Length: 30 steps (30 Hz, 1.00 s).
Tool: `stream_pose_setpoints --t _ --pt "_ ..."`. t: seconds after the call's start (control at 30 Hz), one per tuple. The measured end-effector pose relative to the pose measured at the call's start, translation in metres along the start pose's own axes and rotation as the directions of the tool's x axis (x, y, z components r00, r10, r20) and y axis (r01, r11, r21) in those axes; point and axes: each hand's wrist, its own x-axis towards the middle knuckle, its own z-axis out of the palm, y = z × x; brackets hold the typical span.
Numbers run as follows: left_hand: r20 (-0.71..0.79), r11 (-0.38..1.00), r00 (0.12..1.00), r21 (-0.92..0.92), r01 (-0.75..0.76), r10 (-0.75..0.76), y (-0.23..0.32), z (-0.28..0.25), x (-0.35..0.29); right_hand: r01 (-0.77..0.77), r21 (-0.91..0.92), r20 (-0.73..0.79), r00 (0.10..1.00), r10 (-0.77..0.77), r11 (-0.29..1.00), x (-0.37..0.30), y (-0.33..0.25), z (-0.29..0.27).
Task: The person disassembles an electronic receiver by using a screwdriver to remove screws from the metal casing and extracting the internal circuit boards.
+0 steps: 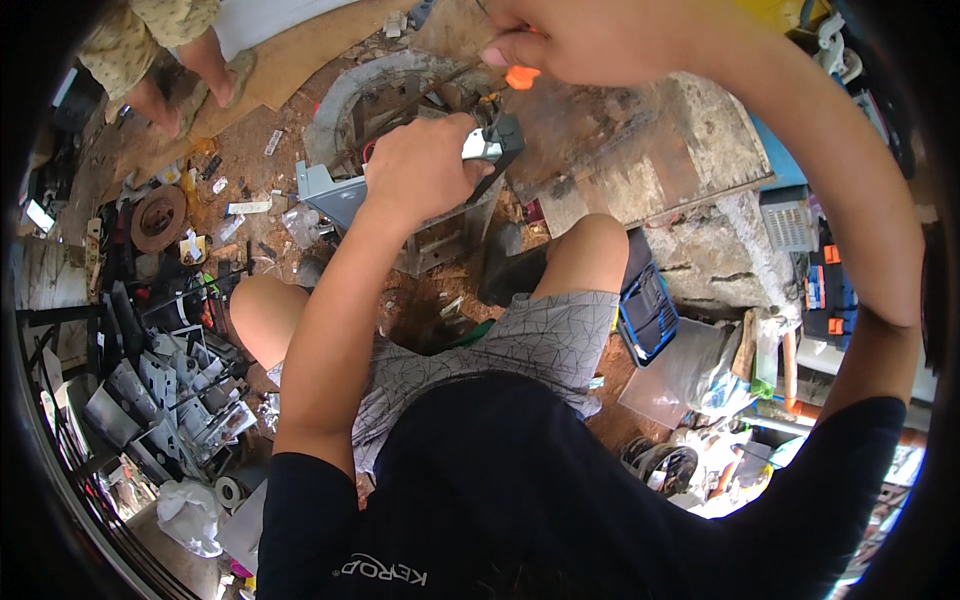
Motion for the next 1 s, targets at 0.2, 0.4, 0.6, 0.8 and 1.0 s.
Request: stream_pose_setpoints --t 0.2,0.4,0.6,0.8,1.0 --pt "-0.074 0.999 0.997 -0.039 -0.019 0.016 -0.004 0.005 -0.003 0.237 0.039 -0.140 0.963 -0.229 0.971 -0.011 -0.001 -0.008" --pt "-0.045 0.999 0.999 -0.045 -0.022 0.020 -0.004 0.007 -0.003 0.112 0.133 0.093 0.988 -0.125 0.985 -0.016 -0.007 -0.028" --pt "-0.029 1.000 1.000 -0.029 -0.001 0.000 -0.001 0.004 -0.003 0.212 0.155 -0.084 0.976 -0.201 0.965 -0.010 0.014 0.003" --pt "-0.033 0.999 0.999 -0.042 -0.012 0.010 -0.003 0.005 -0.005 0.010 -0.054 0.117 0.993 -0.004 0.998 -0.012 -0.009 -0.014" --pt "-0.024 0.999 0.999 -0.034 0.021 -0.022 -0.001 0.001 -0.002 0.242 0.099 -0.109 0.967 -0.232 0.965 -0.012 0.003 0.000"
